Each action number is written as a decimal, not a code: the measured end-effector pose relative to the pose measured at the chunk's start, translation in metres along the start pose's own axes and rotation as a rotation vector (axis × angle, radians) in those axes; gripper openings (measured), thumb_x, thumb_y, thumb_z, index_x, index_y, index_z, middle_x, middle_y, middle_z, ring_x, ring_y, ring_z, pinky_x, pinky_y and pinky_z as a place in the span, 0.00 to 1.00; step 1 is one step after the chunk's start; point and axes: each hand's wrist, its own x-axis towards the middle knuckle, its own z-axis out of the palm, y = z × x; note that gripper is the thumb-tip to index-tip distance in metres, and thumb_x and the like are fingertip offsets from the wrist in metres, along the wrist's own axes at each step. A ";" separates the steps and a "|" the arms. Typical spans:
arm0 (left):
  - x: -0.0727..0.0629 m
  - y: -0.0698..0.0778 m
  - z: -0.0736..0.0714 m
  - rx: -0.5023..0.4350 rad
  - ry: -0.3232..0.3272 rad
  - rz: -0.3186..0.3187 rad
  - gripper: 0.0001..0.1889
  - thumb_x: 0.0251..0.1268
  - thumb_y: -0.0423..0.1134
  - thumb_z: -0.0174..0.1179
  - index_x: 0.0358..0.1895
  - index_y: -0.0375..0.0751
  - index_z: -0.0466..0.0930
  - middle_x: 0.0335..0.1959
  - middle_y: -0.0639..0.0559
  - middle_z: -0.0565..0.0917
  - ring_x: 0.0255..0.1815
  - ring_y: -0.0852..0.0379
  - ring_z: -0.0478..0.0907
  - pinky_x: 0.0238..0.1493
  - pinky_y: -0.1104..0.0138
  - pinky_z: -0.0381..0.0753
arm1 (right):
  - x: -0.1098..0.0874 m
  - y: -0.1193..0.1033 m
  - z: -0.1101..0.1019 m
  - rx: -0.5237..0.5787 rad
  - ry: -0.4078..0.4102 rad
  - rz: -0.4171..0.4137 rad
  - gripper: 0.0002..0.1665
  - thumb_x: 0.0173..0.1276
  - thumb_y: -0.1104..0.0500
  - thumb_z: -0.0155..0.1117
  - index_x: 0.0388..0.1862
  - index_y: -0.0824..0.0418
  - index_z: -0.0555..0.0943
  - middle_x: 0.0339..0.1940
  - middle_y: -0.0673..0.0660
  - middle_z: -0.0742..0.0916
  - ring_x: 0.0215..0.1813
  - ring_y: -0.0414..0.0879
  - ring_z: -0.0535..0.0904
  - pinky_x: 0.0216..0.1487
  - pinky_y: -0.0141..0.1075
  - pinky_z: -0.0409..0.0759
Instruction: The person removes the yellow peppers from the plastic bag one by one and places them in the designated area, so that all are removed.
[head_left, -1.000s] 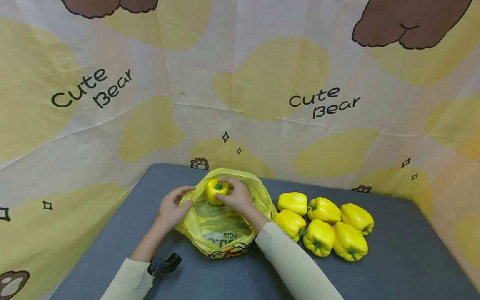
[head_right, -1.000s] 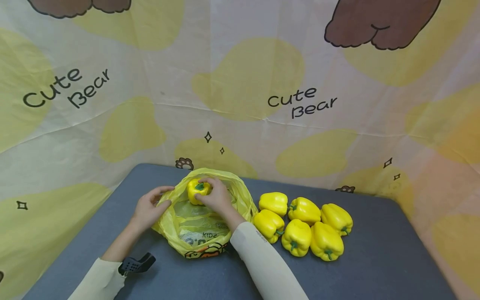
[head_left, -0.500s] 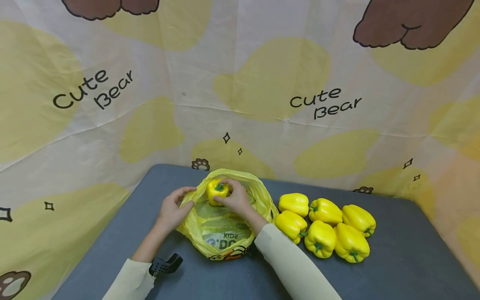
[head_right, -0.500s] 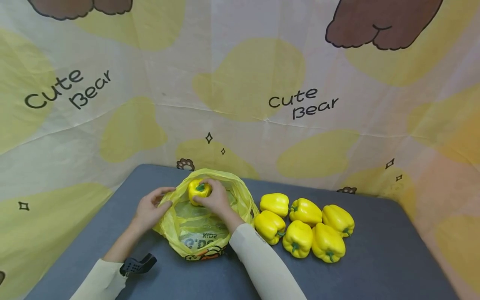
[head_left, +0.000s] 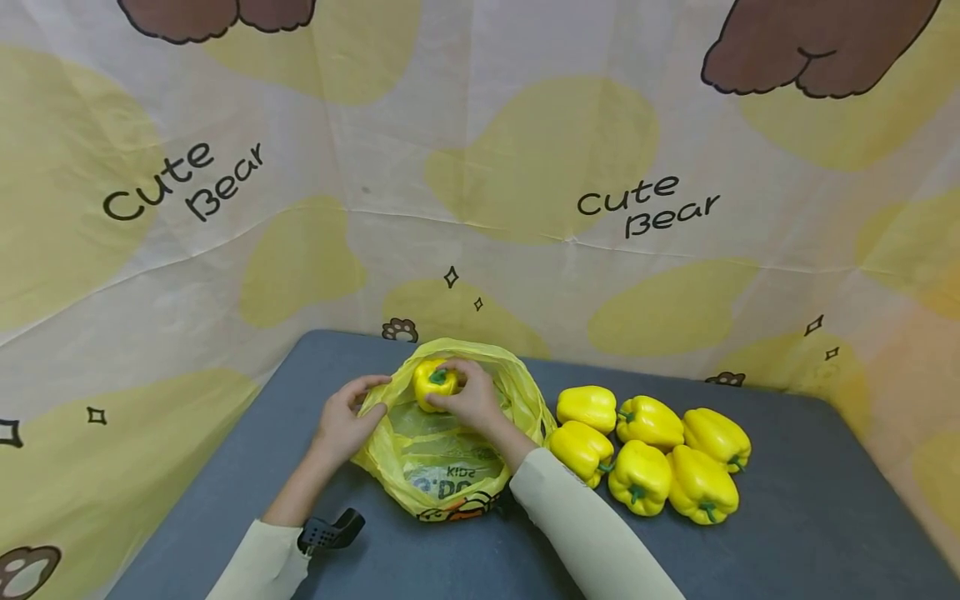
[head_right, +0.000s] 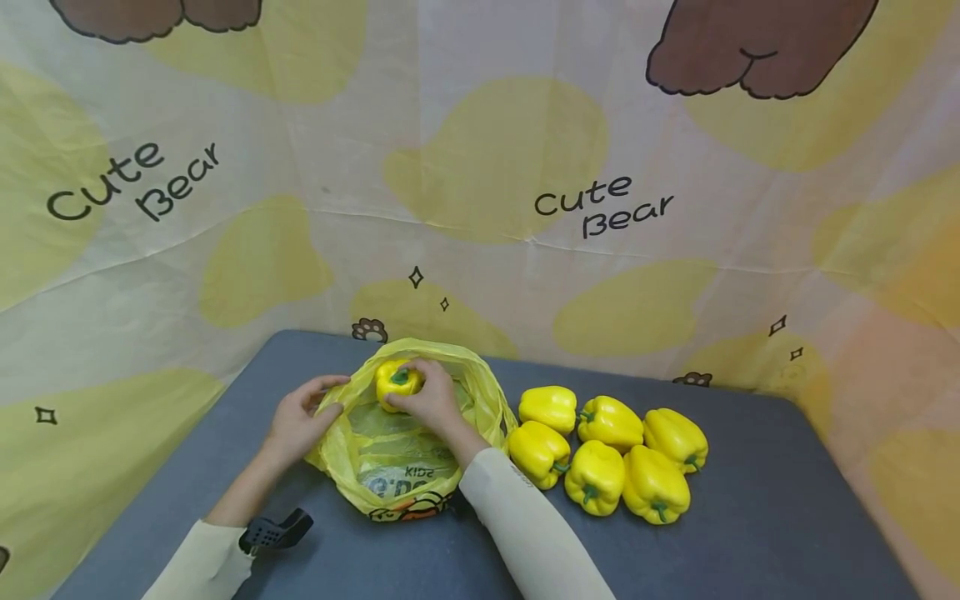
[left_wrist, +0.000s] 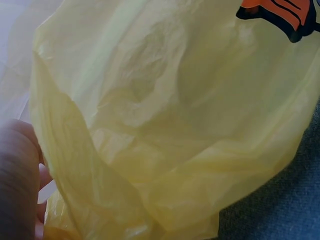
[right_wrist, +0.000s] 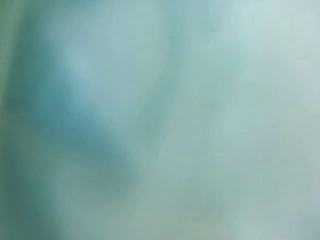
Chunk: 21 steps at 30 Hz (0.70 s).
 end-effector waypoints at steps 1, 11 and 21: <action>0.000 0.000 0.000 0.000 0.000 -0.002 0.19 0.62 0.32 0.58 0.57 0.45 0.79 0.58 0.43 0.78 0.53 0.45 0.78 0.44 0.62 0.78 | 0.000 0.000 0.000 -0.001 -0.001 -0.003 0.25 0.52 0.53 0.77 0.50 0.54 0.82 0.54 0.56 0.80 0.52 0.50 0.77 0.52 0.44 0.78; 0.001 -0.001 -0.001 -0.003 -0.004 -0.006 0.19 0.63 0.32 0.58 0.57 0.44 0.78 0.59 0.42 0.78 0.53 0.45 0.78 0.43 0.64 0.78 | -0.003 -0.005 -0.005 0.009 -0.013 -0.006 0.24 0.51 0.54 0.77 0.49 0.53 0.82 0.55 0.55 0.80 0.52 0.50 0.76 0.51 0.44 0.78; 0.001 -0.002 -0.003 -0.006 -0.012 -0.033 0.19 0.63 0.34 0.58 0.58 0.46 0.78 0.61 0.43 0.77 0.55 0.45 0.77 0.39 0.66 0.78 | -0.013 -0.019 -0.019 0.005 -0.008 0.003 0.27 0.51 0.54 0.77 0.51 0.53 0.81 0.57 0.54 0.81 0.52 0.50 0.78 0.46 0.40 0.80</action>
